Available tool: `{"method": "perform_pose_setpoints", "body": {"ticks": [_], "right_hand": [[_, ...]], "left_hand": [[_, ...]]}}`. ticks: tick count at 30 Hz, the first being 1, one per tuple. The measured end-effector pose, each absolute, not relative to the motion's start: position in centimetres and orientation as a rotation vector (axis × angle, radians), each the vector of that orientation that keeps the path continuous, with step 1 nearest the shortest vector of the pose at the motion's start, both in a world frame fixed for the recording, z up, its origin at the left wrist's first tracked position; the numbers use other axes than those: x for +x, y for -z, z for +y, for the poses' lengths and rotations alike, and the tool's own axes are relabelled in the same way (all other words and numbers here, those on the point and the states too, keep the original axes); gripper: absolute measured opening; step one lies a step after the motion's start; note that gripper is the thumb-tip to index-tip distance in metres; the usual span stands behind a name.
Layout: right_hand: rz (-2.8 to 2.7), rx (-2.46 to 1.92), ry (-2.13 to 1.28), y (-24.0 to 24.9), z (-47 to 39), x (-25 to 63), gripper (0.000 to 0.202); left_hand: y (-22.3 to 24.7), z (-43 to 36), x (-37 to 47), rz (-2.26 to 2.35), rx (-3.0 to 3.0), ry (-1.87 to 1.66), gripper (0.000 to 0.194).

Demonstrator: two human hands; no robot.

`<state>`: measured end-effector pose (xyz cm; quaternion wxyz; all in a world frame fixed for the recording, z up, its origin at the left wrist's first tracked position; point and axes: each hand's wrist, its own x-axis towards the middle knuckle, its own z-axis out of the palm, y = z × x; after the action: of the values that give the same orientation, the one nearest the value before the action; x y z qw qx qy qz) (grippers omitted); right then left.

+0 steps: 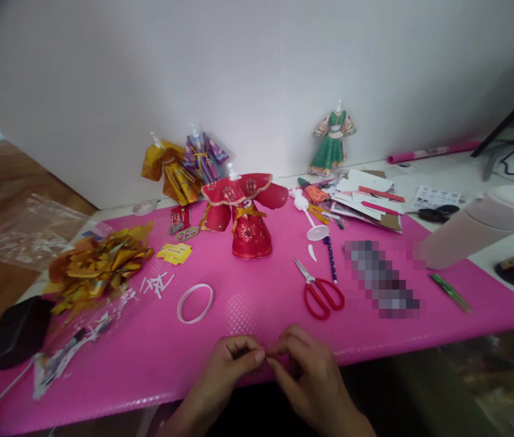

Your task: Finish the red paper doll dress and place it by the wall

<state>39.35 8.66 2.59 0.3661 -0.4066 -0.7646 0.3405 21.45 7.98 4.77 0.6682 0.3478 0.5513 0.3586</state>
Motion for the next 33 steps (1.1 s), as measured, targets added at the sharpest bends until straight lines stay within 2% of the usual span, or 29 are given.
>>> {"method": "perform_pose_setpoints", "body": {"ticks": [10,18,24,33], "right_hand": [[-1.808,-1.053,-0.994,-3.4,8.6,38.8,0.009],[-1.553,-1.041,-1.155,-4.0,8.3,38.3,0.013],[-1.544,-0.992,-1.094,-4.4,8.2,38.5,0.012],[-1.732,-0.977,-0.973,-4.1,8.3,38.5,0.011]], "left_hand": [[-5.0,8.0,21.4,1.25,0.809,-0.83,0.016],[-7.1,7.3,21.4,1.213,0.868,-0.907,0.02],[-7.3,6.9,21.1,1.178,0.897,-0.895,0.014],[-7.0,7.2,21.3,1.189,0.813,-0.909,0.017]]}}
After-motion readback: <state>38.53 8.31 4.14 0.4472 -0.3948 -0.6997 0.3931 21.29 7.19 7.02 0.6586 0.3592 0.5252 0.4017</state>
